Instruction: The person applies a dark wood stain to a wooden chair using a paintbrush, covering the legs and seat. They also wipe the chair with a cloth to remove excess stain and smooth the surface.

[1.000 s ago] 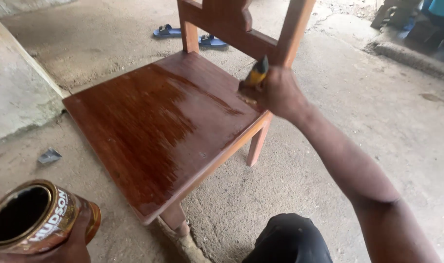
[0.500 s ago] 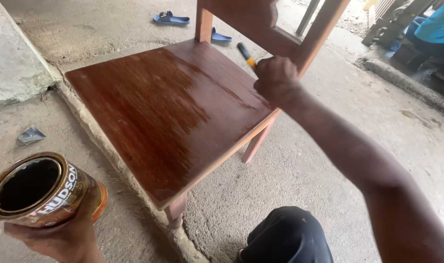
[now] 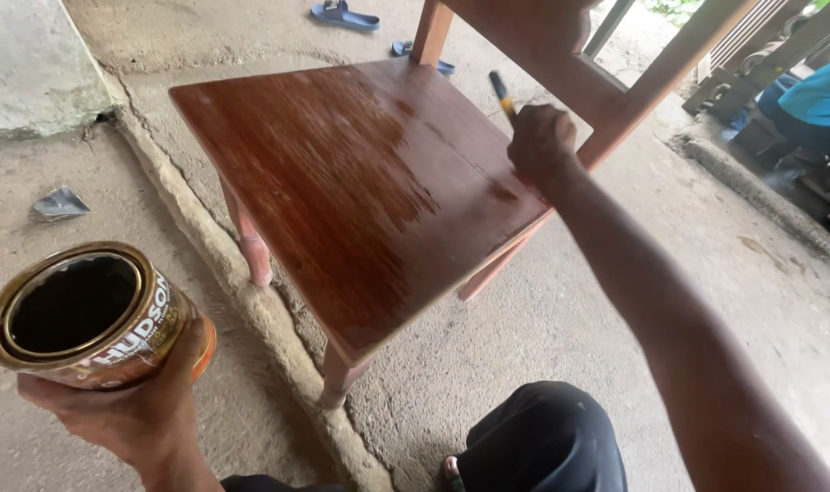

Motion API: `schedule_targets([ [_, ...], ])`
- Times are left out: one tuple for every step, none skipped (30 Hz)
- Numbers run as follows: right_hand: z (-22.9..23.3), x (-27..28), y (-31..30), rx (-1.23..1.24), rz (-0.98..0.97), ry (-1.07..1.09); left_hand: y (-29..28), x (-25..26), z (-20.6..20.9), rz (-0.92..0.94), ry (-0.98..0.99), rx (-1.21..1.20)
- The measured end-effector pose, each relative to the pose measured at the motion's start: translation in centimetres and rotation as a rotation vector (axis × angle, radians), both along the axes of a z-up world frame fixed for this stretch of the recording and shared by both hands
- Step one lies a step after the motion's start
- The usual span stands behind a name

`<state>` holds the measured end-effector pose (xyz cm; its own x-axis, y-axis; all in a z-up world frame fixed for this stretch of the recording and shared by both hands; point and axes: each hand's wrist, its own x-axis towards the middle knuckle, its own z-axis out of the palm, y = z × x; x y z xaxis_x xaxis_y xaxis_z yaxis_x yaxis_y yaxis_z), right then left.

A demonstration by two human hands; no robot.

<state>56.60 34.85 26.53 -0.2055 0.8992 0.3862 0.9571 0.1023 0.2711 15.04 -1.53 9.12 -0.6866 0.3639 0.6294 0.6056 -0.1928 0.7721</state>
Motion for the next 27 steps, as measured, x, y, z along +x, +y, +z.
schedule_targets([
  [-0.1, -0.5, 0.2, 0.022, -0.009, -0.013, 0.1, -0.2, -0.1, 0.044, 0.027, -0.031],
  [-0.3, -0.9, 0.3, 0.044, -0.018, -0.027, 0.1, -0.3, -0.3, 0.087, 0.054, -0.062],
  [0.3, -1.0, -0.7, 0.038, -0.019, -0.032, -0.1, 0.0, 0.2, 0.086, 0.049, -0.069],
  [0.9, -1.2, -1.6, -0.018, -0.041, 0.222, -0.3, 0.3, 0.7, 0.062, 0.002, -0.065],
  [1.9, -1.7, -2.1, -0.065, -0.056, 0.483, -0.1, 0.3, 1.5, 0.043, -0.039, -0.049],
  [2.1, -1.5, -2.0, -0.061, -0.049, 0.484, 0.0, 0.0, 1.7, 0.049, -0.037, -0.043],
  [2.0, -1.0, -2.0, -0.017, 0.008, 0.413, -0.2, 0.0, 1.7, 0.041, -0.018, -0.037],
  [1.8, -0.5, -2.0, 0.027, 0.064, 0.342, -0.3, 0.1, 1.7, 0.032, 0.002, -0.030],
  [1.1, 0.0, -1.8, 0.021, 0.058, 0.343, -0.5, -0.1, 1.2, 0.027, 0.003, -0.037],
  [0.4, 0.5, -1.6, 0.049, 0.039, 0.168, -0.7, -0.2, 0.8, 0.056, 0.013, -0.073],
  [0.2, 0.9, -1.0, 0.085, 0.024, -0.007, -0.5, -0.4, 0.5, 0.089, 0.021, -0.100],
  [0.6, 0.8, -1.4, 0.088, 0.021, -0.006, -0.3, -0.3, 0.5, 0.086, 0.022, -0.097],
  [0.8, 0.8, -2.1, 0.030, 0.046, 0.236, -0.4, -0.2, 0.4, 0.066, 0.041, -0.079],
  [1.1, 0.9, -2.7, -0.027, 0.071, 0.479, -0.6, -0.1, 0.4, 0.045, 0.060, -0.061],
  [1.6, 0.7, -3.5, -0.025, 0.072, 0.483, -0.5, 0.0, 0.6, 0.046, 0.064, -0.059],
  [2.1, 0.6, -4.3, -0.096, 0.187, 0.659, -0.3, 0.1, 0.7, 0.040, 0.074, -0.050],
  [2.3, 0.6, -5.3, -0.171, 0.300, 0.837, -0.3, 0.1, 0.9, 0.030, 0.087, -0.046],
  [2.7, 1.1, -6.5, -0.171, 0.297, 0.845, -0.5, 0.3, 1.4, 0.027, 0.095, -0.048],
  [3.0, 1.6, -7.5, -0.199, 0.490, 0.653, -0.5, 0.6, 1.9, 0.036, 0.114, -0.045],
  [3.2, 2.2, -8.6, -0.226, 0.675, 0.454, -0.4, 0.8, 2.3, 0.045, 0.133, -0.042],
  [3.6, 2.8, -9.4, -0.228, 0.671, 0.458, -0.4, 0.9, 2.7, 0.041, 0.136, -0.045],
  [4.0, 3.5, -10.2, -0.388, 0.554, 0.529, -0.3, 0.9, 3.0, 0.063, 0.146, -0.057],
  [4.1, 4.5, -11.4, -0.550, 0.424, 0.599, -0.4, 1.1, 3.3, 0.077, 0.155, -0.073],
  [4.0, 5.9, -11.5, -0.556, 0.412, 0.607, -0.6, 1.4, 3.4, 0.065, 0.159, -0.082],
  [4.1, 7.2, -11.5, -0.584, 0.487, 0.562, -0.5, 1.6, 3.6, 0.011, 0.146, -0.046],
  [4.3, 8.4, -11.6, -0.611, 0.562, 0.517, -0.5, 1.8, 3.8, -0.044, 0.133, -0.010],
  [5.5, 8.5, -12.0, -0.603, 0.561, 0.520, -0.5, 2.3, 4.3, -0.047, 0.137, -0.004],
])
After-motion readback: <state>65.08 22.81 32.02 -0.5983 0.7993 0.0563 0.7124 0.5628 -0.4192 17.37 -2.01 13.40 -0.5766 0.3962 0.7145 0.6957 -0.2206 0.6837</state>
